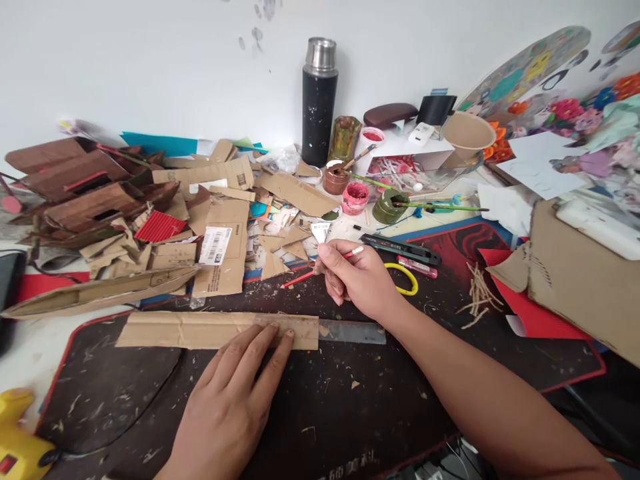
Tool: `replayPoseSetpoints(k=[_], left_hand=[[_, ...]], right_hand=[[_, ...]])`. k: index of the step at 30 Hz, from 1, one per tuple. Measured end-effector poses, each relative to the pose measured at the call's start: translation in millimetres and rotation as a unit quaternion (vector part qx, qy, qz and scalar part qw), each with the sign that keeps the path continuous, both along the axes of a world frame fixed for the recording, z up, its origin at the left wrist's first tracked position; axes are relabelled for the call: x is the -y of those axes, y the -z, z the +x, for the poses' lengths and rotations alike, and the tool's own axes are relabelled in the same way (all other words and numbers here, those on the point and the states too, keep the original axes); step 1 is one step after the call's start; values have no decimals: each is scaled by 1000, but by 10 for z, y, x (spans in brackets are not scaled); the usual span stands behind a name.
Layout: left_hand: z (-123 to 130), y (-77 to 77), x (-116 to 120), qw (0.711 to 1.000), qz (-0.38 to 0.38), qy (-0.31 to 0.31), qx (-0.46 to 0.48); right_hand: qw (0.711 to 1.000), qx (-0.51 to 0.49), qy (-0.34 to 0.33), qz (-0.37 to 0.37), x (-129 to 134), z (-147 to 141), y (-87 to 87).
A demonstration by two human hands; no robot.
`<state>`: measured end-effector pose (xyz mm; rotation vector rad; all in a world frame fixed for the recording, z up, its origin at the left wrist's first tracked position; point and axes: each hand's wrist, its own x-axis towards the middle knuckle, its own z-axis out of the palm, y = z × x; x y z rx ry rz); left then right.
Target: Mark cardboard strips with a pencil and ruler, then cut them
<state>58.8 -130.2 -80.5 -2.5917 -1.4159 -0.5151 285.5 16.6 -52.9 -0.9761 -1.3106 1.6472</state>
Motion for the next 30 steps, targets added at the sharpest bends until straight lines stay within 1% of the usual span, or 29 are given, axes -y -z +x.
replayPoseSetpoints(k=[10,18,30], left_hand=[[8,-17,-7,1000,-8,5,5],[2,-24,-13,1000,-15,7,17],[3,-32,-19,999,-24,14,22]], right_hand=[[1000,9,-2,-7,8,-2,-2],[1000,-6,-8,-1,3,10,20],[1000,1,-13,3,12,2,13]])
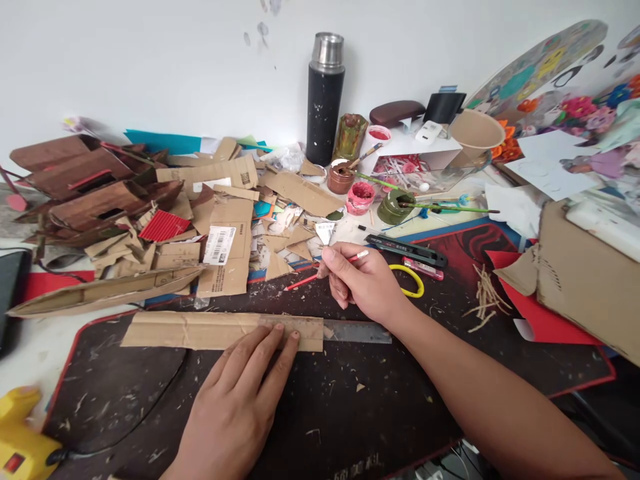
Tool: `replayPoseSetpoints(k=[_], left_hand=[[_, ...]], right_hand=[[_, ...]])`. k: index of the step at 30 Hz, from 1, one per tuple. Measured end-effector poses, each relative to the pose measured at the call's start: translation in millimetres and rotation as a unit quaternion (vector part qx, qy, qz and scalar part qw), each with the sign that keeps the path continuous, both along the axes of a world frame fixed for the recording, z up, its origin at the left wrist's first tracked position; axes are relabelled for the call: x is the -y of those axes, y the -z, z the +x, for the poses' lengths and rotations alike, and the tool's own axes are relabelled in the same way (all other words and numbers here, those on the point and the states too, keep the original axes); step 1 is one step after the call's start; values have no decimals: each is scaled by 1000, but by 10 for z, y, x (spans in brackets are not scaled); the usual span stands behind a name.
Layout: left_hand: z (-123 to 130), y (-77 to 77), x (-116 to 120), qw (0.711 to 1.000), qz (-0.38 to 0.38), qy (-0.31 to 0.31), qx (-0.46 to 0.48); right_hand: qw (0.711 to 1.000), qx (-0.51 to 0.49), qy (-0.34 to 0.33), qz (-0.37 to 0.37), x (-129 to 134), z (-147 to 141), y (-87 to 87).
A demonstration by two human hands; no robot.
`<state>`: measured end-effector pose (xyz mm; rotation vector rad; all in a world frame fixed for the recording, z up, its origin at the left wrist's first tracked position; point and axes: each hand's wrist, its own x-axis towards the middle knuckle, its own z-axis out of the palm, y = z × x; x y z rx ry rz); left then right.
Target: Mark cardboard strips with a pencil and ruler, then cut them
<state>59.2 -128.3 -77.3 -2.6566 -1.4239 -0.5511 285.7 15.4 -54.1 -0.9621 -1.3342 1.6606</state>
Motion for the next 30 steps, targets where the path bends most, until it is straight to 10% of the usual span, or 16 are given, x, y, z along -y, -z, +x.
replayPoseSetpoints(k=[30], left_hand=[[2,4,8,1000,6,-9,3]], right_hand=[[999,29,-4,-15,16,-8,-17]])
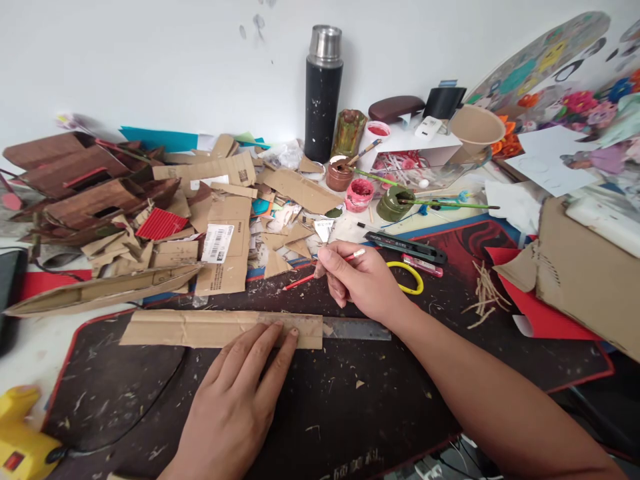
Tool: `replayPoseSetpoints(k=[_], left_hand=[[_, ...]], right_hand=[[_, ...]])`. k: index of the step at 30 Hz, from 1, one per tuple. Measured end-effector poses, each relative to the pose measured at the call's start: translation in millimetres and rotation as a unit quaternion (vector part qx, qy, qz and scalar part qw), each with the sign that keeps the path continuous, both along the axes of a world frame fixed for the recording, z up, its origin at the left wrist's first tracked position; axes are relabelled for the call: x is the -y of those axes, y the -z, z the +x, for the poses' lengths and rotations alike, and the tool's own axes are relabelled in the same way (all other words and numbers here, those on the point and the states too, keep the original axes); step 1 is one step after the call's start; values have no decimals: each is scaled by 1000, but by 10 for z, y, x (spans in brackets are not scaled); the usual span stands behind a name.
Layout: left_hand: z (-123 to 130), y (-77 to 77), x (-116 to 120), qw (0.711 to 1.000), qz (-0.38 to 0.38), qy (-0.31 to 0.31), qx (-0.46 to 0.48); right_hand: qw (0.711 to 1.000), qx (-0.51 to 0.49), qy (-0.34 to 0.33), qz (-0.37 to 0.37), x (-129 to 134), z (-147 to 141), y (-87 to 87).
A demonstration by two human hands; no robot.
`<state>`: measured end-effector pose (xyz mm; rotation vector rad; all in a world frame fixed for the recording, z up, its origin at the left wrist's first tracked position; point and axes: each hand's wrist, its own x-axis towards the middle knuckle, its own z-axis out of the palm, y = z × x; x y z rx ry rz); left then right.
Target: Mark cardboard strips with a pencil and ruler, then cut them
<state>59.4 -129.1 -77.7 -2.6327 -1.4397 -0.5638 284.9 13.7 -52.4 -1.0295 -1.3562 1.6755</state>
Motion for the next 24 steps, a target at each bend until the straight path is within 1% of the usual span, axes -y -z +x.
replayPoseSetpoints(k=[24], left_hand=[[-1,-26,-10,1000,-1,7,-6]], right_hand=[[1000,26,-11,7,29,7,-7]])
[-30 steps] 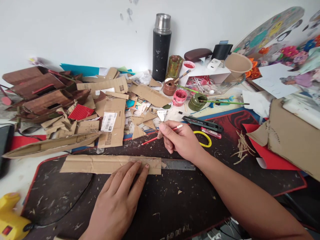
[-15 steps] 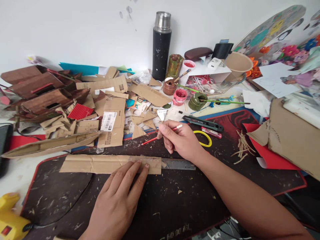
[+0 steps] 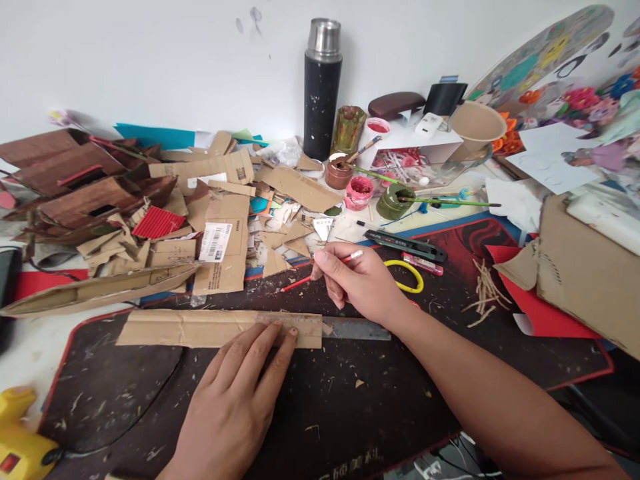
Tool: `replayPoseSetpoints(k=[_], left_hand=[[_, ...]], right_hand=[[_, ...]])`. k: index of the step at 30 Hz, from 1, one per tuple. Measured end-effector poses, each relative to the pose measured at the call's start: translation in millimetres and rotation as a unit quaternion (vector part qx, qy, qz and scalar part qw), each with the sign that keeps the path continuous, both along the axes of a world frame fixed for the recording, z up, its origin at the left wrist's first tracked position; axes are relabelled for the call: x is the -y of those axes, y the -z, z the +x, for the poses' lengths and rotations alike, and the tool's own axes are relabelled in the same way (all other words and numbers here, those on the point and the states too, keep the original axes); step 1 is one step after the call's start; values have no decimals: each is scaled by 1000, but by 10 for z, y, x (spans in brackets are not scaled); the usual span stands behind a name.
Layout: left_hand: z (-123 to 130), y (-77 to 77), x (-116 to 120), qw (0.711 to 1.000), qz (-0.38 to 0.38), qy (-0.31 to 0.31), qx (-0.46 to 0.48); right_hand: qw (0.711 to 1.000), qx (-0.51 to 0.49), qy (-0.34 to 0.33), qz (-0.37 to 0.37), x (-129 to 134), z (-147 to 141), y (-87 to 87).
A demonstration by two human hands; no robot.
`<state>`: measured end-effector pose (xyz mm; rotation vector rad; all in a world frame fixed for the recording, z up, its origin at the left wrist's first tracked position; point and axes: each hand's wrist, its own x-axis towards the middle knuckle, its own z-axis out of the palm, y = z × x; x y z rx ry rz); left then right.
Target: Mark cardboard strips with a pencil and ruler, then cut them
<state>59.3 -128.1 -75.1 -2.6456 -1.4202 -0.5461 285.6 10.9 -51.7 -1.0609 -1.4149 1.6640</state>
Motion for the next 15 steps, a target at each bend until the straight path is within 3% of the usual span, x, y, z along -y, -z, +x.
replayPoseSetpoints(k=[15], left_hand=[[-16,17,9,1000,1,2,-7]], right_hand=[[999,-25,-13,-19,24,-24,-29]])
